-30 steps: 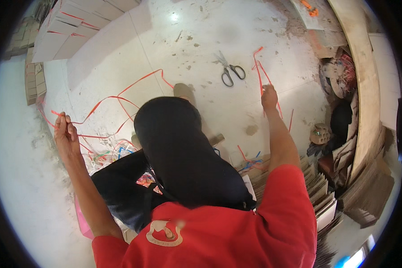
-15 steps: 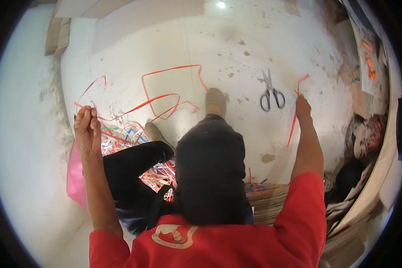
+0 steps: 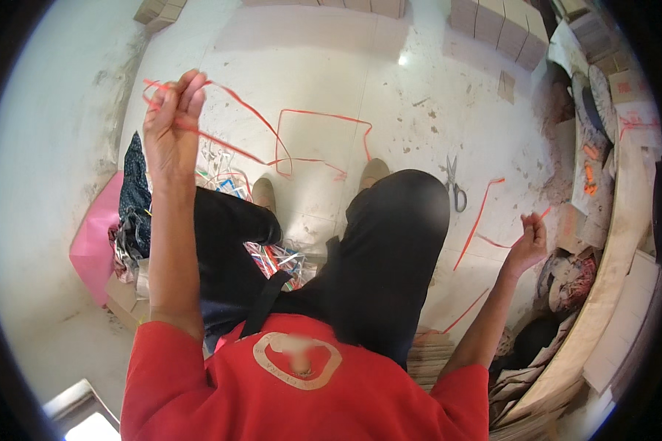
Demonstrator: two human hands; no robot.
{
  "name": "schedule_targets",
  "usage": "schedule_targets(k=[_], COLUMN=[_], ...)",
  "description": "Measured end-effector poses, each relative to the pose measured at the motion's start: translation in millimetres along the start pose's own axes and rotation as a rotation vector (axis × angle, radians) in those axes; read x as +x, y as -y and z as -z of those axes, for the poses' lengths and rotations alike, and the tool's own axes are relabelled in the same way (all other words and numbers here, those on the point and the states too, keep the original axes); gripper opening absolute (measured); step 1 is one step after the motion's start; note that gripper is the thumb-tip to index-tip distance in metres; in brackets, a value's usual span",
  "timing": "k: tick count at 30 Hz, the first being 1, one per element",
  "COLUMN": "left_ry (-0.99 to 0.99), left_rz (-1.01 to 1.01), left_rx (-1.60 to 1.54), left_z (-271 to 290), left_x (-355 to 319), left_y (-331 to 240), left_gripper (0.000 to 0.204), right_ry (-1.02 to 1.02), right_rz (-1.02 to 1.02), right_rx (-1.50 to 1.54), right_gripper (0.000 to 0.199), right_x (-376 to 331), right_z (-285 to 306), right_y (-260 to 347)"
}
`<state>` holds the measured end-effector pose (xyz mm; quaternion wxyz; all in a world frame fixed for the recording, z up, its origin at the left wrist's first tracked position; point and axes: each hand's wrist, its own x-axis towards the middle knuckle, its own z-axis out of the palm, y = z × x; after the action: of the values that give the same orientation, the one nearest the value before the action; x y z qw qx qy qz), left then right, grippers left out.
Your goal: The person sits on the floor and aligns a stack of flat cardboard sheets. They wrap an orange plastic tie around the stack, tie it securely, and trim the excess with scissors. The person then retrieves another stack of cardboard and repeats the bundling process.
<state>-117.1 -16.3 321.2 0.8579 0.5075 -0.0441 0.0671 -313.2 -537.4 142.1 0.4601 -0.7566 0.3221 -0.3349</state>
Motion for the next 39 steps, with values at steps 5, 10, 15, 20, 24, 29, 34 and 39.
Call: schedule_targets(k=[5, 10, 15, 20, 24, 29, 34, 39], left_ry=[-0.006, -0.058, -0.064, -0.144, -0.299, -0.355, -0.287, -0.338], left_rz=[-0.15, -0.226, -0.191, -0.184, -0.246, -0.289, -0.27, -0.504], left_rx=[-0.172, -0.209, -0.33, -0.294, -0.285, -0.236, 0.062, 0.995], left_z=[-14, -39, -47, -17, 8, 37, 14, -10], left_x=[-24, -63, -100, -114, -113, -122, -132, -137], left_y=[-17, -35, -37, -55, -81, -117, -124, -108], left_gripper=[0.008, 0.006, 0.005, 0.005, 0.007, 0.012, 0.015, 0.007], right_ry=[0.226, 0.803, 1.084, 1.131, 1.006, 1.037, 0.899, 0.72], right_rz=[0.089, 0.136, 0.098, -0.091, 0.115, 0.103, 0.307, 0.555], right_rx=[0.593, 0.765, 0.613, 0.599, 0.483, 0.392, 0.471, 0.658], right_gripper=[0.019, 0.02, 0.024, 0.016, 0.012, 0.014, 0.015, 0.014], right_x=[-25, -138, -233, -248, -220, -186, -206, -238], right_z=[-65, -130, -169, -155, -149, -132, -136, -135], right_y=[194, 306, 332, 333, 299, 281, 307, 362])
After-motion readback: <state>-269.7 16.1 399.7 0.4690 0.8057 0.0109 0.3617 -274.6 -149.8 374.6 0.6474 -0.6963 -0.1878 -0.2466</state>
